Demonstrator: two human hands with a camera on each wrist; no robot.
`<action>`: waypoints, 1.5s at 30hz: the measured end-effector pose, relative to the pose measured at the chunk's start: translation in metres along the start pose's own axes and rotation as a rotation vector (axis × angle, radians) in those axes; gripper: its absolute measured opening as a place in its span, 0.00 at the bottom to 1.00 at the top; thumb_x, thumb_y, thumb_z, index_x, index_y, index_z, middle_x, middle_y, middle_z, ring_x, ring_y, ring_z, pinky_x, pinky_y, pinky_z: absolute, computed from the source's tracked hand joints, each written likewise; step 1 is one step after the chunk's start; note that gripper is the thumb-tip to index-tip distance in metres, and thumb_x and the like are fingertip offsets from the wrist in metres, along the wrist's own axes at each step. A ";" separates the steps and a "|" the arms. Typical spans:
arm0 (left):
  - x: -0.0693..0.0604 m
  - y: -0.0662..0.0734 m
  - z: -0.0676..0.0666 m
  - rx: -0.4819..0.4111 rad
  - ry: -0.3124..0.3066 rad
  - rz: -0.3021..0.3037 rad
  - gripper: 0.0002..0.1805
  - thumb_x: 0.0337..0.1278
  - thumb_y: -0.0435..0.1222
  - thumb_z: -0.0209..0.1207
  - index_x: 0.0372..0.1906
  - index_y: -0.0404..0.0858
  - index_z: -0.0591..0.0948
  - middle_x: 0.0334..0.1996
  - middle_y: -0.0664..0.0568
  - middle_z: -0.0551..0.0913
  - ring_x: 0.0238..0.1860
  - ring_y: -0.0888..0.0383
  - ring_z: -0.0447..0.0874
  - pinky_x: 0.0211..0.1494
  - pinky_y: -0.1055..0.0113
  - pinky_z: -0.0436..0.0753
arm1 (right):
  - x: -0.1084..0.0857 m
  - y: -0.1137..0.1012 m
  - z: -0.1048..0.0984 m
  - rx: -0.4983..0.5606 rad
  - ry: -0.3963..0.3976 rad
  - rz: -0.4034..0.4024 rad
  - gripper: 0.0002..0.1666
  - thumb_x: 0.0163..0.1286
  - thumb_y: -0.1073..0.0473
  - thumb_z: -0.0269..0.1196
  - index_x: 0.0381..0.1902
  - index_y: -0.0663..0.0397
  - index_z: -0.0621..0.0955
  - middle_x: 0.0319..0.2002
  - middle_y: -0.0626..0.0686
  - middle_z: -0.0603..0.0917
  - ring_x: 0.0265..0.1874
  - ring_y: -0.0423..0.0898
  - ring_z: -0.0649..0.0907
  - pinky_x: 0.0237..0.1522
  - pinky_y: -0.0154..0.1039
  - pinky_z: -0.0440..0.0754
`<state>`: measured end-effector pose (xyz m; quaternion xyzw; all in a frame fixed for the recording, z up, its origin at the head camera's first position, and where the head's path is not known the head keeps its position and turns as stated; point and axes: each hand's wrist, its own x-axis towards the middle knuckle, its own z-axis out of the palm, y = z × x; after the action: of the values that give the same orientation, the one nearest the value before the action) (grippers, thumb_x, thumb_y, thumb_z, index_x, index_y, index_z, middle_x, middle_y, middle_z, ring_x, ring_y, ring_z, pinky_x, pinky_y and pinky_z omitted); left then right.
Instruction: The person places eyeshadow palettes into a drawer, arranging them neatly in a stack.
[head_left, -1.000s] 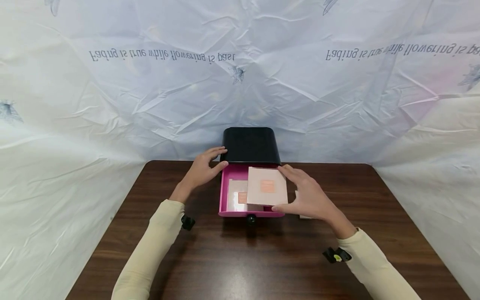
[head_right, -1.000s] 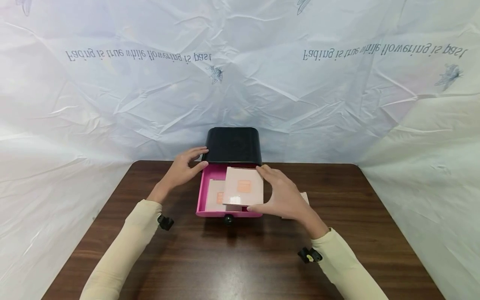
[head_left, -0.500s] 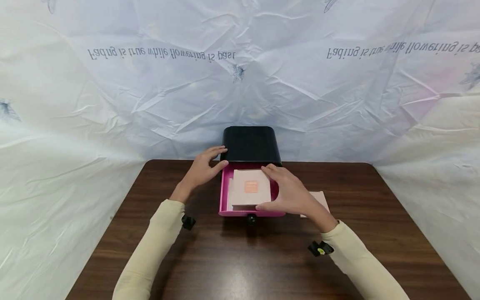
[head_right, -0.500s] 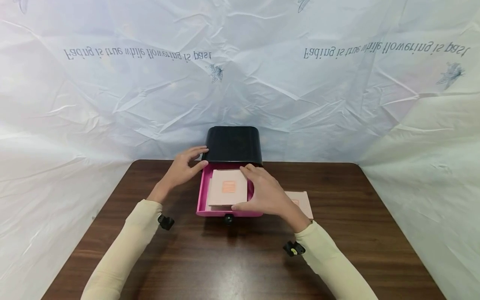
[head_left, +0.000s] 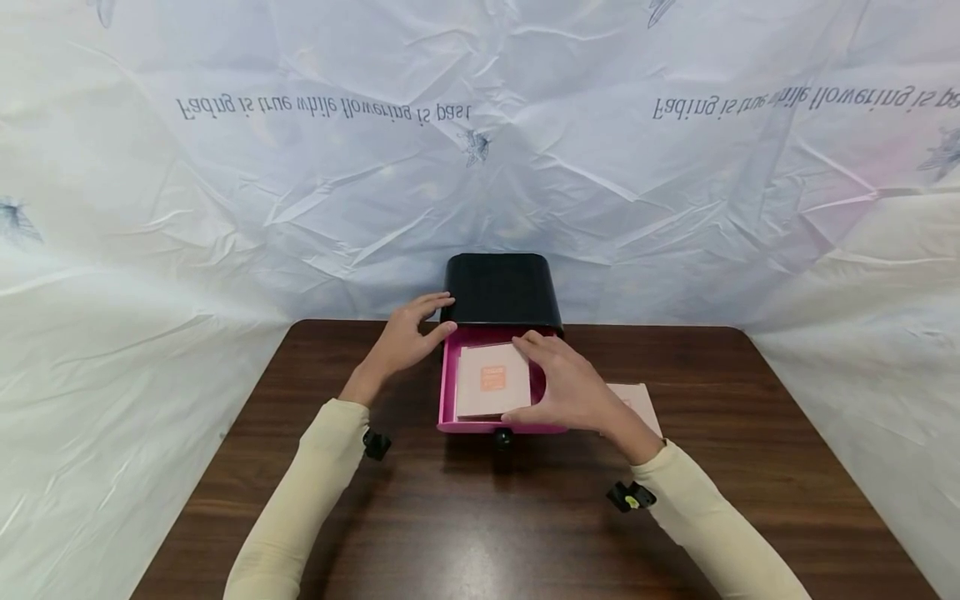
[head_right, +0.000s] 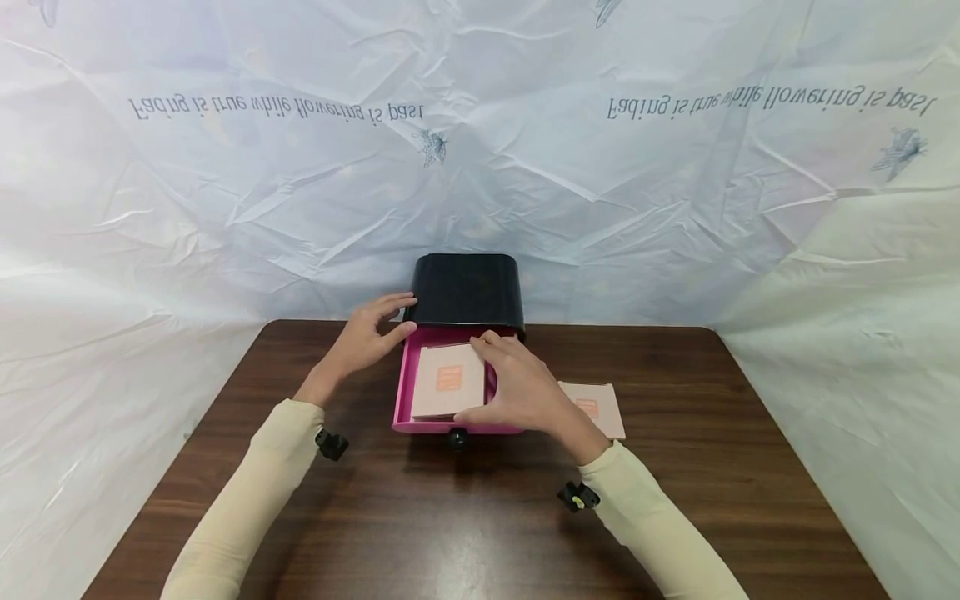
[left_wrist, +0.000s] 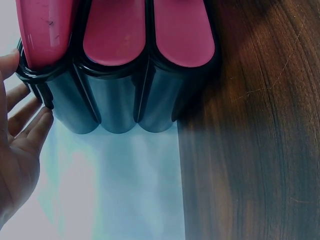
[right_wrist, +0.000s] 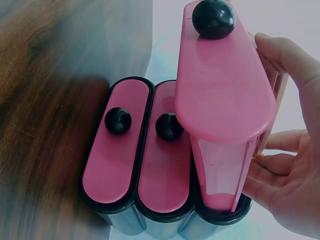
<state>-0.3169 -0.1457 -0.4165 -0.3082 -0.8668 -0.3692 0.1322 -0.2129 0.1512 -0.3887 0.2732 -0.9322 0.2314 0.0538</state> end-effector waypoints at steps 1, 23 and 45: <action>0.000 0.000 0.000 0.000 0.000 -0.001 0.28 0.72 0.49 0.61 0.70 0.41 0.77 0.72 0.47 0.73 0.71 0.49 0.72 0.67 0.50 0.78 | 0.000 0.000 0.000 -0.004 0.001 -0.005 0.66 0.47 0.29 0.76 0.77 0.55 0.68 0.75 0.59 0.68 0.71 0.59 0.69 0.66 0.64 0.74; 0.000 0.000 0.001 -0.001 -0.008 -0.013 0.29 0.72 0.49 0.61 0.71 0.42 0.77 0.72 0.48 0.73 0.70 0.49 0.73 0.67 0.50 0.79 | -0.004 -0.002 -0.001 -0.031 0.030 0.018 0.59 0.53 0.29 0.74 0.75 0.54 0.71 0.74 0.55 0.71 0.73 0.57 0.70 0.68 0.63 0.72; 0.000 0.000 0.000 0.006 0.000 -0.013 0.28 0.71 0.50 0.61 0.70 0.43 0.77 0.72 0.49 0.73 0.70 0.49 0.73 0.67 0.50 0.79 | -0.037 0.071 -0.044 0.073 0.287 -0.188 0.45 0.52 0.51 0.82 0.69 0.48 0.79 0.66 0.52 0.80 0.65 0.53 0.76 0.60 0.62 0.77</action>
<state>-0.3172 -0.1458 -0.4166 -0.3021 -0.8698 -0.3676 0.1308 -0.2210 0.2418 -0.3864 0.3250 -0.8763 0.2956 0.1978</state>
